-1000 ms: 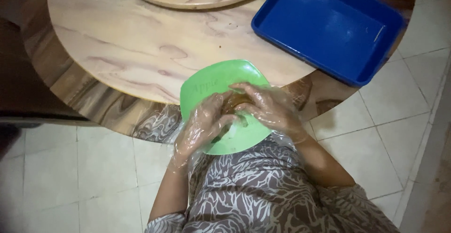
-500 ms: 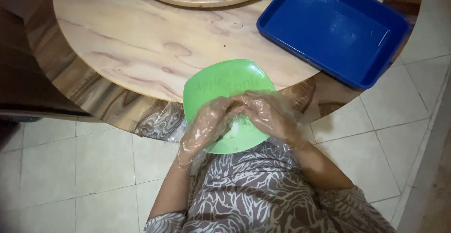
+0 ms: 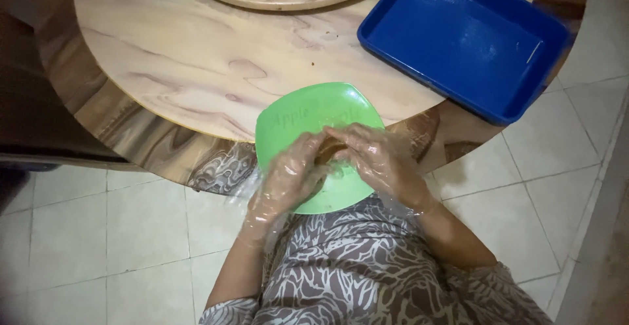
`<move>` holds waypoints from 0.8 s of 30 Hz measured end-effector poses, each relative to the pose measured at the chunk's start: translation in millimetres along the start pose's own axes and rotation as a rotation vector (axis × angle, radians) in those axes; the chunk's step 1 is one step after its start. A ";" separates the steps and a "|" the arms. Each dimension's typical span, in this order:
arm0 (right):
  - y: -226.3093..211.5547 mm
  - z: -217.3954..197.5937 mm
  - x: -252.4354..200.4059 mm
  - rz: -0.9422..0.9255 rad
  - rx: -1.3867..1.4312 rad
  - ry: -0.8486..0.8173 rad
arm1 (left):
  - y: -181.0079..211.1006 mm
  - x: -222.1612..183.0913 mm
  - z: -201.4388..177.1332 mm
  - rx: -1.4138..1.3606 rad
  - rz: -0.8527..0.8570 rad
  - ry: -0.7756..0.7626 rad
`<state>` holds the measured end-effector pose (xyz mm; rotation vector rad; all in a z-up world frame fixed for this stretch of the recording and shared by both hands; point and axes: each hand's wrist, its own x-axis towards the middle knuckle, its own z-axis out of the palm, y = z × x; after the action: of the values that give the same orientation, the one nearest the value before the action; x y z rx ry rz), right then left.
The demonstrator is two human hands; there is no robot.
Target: Kneading and shaping a small piece of brown dough on a green plate.
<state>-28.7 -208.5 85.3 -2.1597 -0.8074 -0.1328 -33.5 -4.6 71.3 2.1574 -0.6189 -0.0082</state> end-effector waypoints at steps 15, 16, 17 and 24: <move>-21.7 -10.6 2.8 -0.074 0.244 0.118 | -13.7 -8.9 2.7 -0.042 -0.147 0.050; -16.4 -8.2 0.4 -0.077 0.040 0.087 | -10.9 -9.2 1.0 -0.077 -0.116 0.047; -11.1 -5.8 -2.0 -0.080 -0.165 0.056 | -8.1 -9.4 -0.6 -0.113 -0.084 0.044; -8.2 2.4 6.2 -0.481 -0.848 -0.016 | -0.4 -9.9 -16.3 -0.510 -0.176 -0.215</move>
<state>-29.1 -199.8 91.3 -2.6703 -1.4564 -0.8316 -38.4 12.1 79.1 1.7154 -0.4809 -0.4515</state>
